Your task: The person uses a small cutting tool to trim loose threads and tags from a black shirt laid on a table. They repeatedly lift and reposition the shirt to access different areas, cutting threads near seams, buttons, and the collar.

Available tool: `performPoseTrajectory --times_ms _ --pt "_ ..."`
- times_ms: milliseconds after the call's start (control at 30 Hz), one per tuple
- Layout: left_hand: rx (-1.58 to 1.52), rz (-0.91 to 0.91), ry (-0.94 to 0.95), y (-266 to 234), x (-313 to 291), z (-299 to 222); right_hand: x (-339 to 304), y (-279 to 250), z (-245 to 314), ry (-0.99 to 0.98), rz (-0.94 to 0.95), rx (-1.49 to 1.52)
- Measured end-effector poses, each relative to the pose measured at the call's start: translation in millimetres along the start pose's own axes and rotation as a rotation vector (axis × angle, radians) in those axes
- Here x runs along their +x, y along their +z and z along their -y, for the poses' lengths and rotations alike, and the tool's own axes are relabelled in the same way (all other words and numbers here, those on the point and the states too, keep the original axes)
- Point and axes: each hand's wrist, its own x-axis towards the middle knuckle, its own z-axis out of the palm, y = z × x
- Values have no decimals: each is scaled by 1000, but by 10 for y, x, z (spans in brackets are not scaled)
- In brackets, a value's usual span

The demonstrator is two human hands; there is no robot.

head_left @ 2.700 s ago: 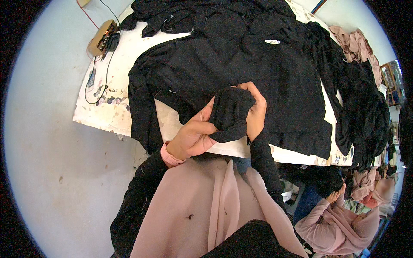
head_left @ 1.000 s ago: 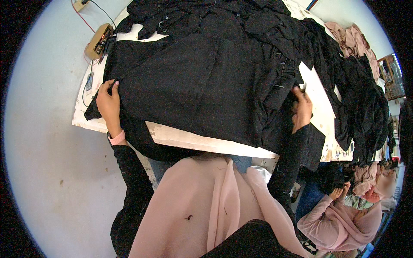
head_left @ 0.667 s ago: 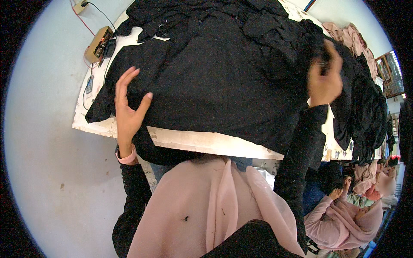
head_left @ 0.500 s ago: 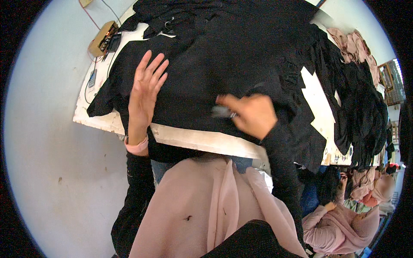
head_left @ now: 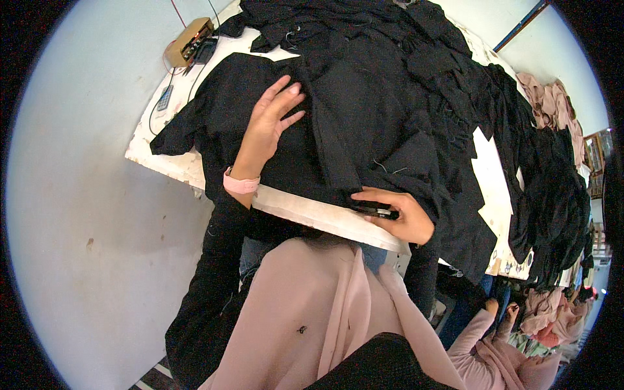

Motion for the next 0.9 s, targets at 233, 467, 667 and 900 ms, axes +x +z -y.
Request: performPoseTrajectory --times_ms 233,467,667,900 --pt "246 52 158 181 104 123 -16 -25 123 116 18 39" --pt "1258 -103 337 474 115 369 287 278 -55 153 -523 381" --pt "691 135 231 302 251 389 253 311 -73 142 -569 505" --pt "1032 -72 366 416 99 496 266 232 -1 107 -600 404"
